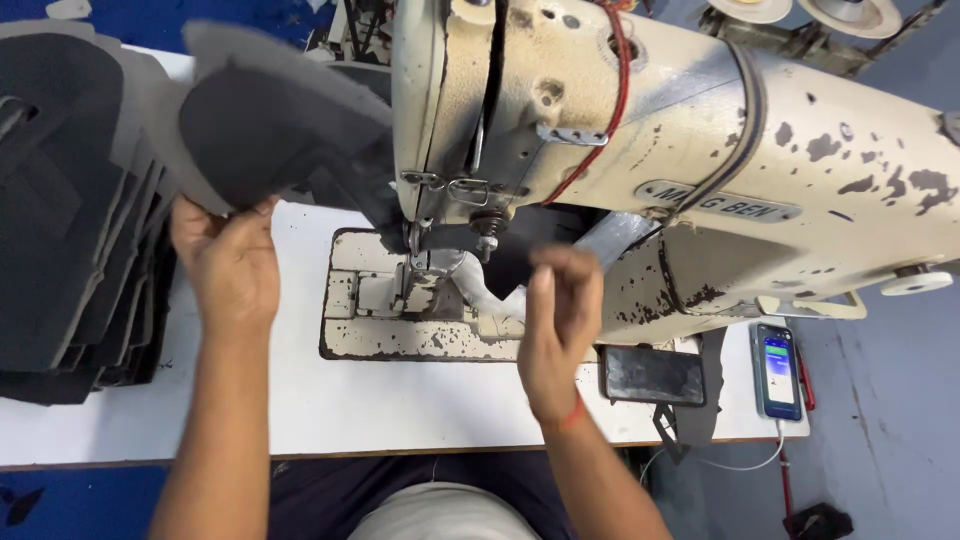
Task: The person uses a sewing machine to stitch black rubber car parts, likely floor mats. They repeatedly pick up parts from a stack, align them under the needle, sew along the edges, and then remove the finished pieces. The person also uses scissors to cut threads and adjusts the machine's thread path.
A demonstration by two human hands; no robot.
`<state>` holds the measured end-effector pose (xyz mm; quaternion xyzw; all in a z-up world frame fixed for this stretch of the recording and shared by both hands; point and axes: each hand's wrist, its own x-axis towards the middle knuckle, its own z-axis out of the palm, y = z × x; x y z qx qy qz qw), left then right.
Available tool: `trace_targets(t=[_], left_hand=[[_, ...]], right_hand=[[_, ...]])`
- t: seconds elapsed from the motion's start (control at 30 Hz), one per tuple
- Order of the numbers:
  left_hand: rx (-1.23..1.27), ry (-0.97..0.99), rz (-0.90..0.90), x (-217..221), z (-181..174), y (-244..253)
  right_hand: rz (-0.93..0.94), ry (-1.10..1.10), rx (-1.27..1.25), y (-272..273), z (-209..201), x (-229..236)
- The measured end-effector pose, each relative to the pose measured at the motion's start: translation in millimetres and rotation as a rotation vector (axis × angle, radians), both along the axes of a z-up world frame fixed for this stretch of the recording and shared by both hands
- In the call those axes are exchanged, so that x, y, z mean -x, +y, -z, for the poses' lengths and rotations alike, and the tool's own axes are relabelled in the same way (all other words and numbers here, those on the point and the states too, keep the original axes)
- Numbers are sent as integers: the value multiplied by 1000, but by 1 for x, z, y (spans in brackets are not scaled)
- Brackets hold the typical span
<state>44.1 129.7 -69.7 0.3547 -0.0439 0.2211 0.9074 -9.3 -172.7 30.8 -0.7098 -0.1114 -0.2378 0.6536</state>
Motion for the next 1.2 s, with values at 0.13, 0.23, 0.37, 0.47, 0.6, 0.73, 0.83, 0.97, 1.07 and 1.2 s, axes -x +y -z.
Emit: trace_targets(t=[0.13,0.23,0.37,0.47,0.6,0.73,0.83,0.97,1.07,1.2], left_hand=[[228,105,-35,-12,66,-14],[143,233,-15,14,63,-53],[142,267,95,6,41,-49],[277,146,194,-17,51,-29],[40,228,148,-49,139,-24],[56,542,84,-4,123,-57],[-329,719,54,44,68,-43],[-1171,429,-369,70,-51,42],[-1570,323,-750,63,-107,105],[-1867,579,-650,35,-77,153]], right_hand=[[467,-397,310,42,-6,-71],[128,-11,33,42,149,-130],[65,-74,132,41,65,-81],[255,-112,287,44,48,-39],[59,58,319,29,101,42],[-378,162,510,-2,147,82],[-327,522,499,-10,161,80],[-368,531,385,3,146,76],[-323,438,551,10,136,73],[-304,400,506,11,125,68]])
